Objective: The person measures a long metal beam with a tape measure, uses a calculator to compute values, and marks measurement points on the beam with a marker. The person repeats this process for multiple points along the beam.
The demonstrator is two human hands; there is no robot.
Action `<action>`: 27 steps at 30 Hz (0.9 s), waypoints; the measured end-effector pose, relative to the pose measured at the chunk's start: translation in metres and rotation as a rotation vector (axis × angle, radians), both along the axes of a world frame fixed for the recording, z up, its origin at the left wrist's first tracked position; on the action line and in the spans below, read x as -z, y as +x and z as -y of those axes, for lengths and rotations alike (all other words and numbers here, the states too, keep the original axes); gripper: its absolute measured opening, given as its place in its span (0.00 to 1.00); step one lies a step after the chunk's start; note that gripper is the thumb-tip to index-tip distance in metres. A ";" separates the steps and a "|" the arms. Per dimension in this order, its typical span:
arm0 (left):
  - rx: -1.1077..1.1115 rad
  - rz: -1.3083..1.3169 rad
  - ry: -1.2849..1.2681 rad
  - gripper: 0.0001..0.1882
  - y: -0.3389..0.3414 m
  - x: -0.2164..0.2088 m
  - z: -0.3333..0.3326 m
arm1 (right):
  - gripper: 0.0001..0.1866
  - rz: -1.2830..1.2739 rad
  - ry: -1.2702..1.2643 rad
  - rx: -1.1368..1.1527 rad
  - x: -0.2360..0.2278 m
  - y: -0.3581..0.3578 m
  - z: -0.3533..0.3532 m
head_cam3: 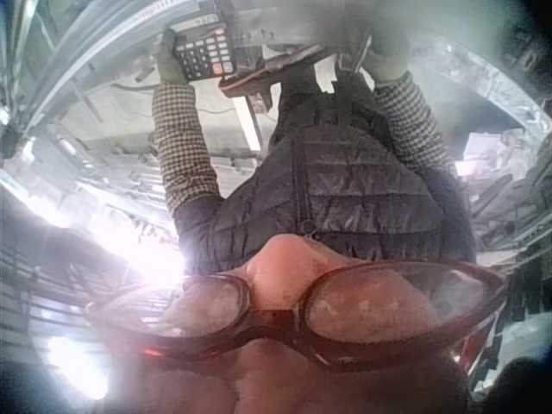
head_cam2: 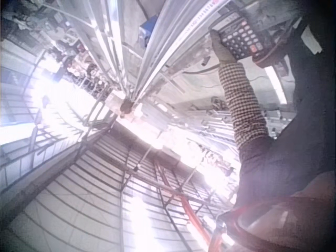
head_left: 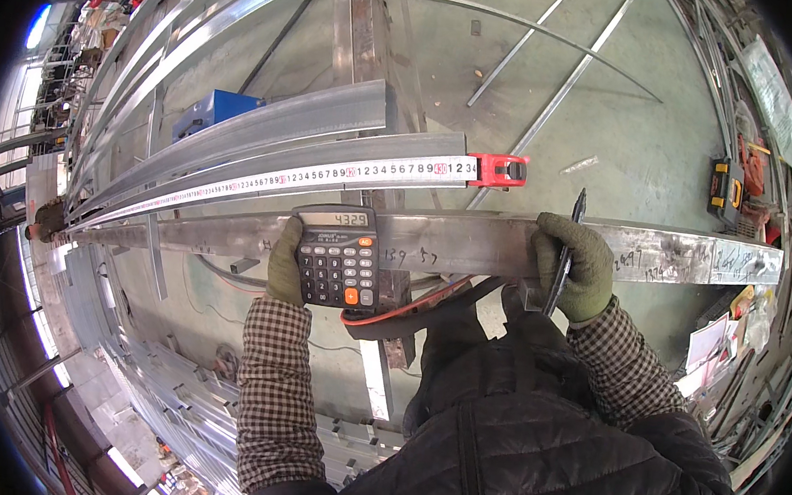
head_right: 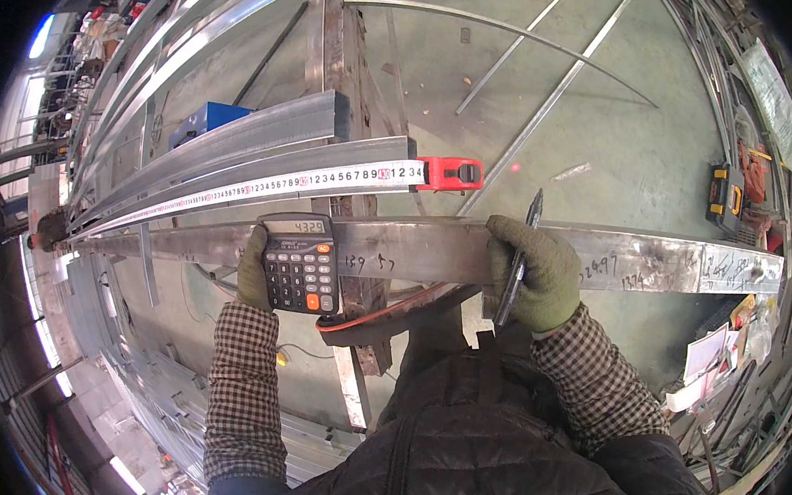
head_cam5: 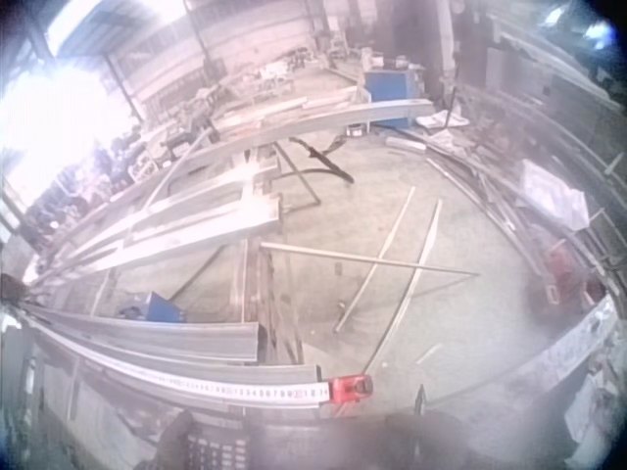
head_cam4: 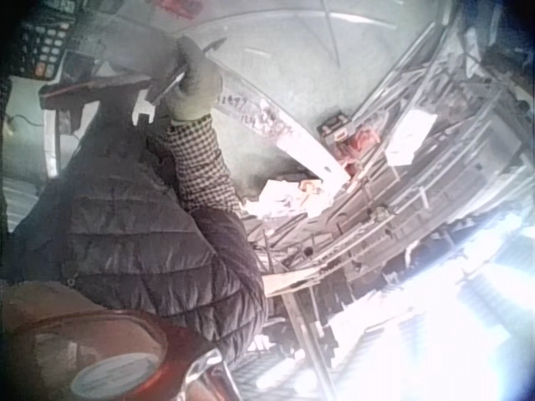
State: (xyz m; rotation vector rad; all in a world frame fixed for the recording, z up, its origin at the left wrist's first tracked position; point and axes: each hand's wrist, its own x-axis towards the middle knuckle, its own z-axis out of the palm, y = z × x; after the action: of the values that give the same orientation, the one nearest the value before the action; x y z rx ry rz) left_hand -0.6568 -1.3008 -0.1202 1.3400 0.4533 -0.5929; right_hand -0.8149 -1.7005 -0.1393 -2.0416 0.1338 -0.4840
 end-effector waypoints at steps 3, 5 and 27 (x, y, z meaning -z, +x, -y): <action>0.002 0.026 0.011 0.32 0.000 -0.002 0.002 | 0.20 -0.018 0.000 0.002 -0.001 -0.001 0.000; -0.015 0.009 0.016 0.32 -0.001 -0.003 0.003 | 0.20 -0.048 -0.009 0.017 -0.002 -0.002 0.000; 0.051 0.046 -0.002 0.31 -0.001 -0.003 0.000 | 0.17 -0.021 0.050 0.017 0.000 -0.002 -0.002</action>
State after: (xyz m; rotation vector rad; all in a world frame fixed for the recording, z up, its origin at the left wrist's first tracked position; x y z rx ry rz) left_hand -0.6576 -1.3005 -0.1167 1.3636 0.3818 -0.6036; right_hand -0.8165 -1.6983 -0.1396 -1.9982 0.1741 -0.4659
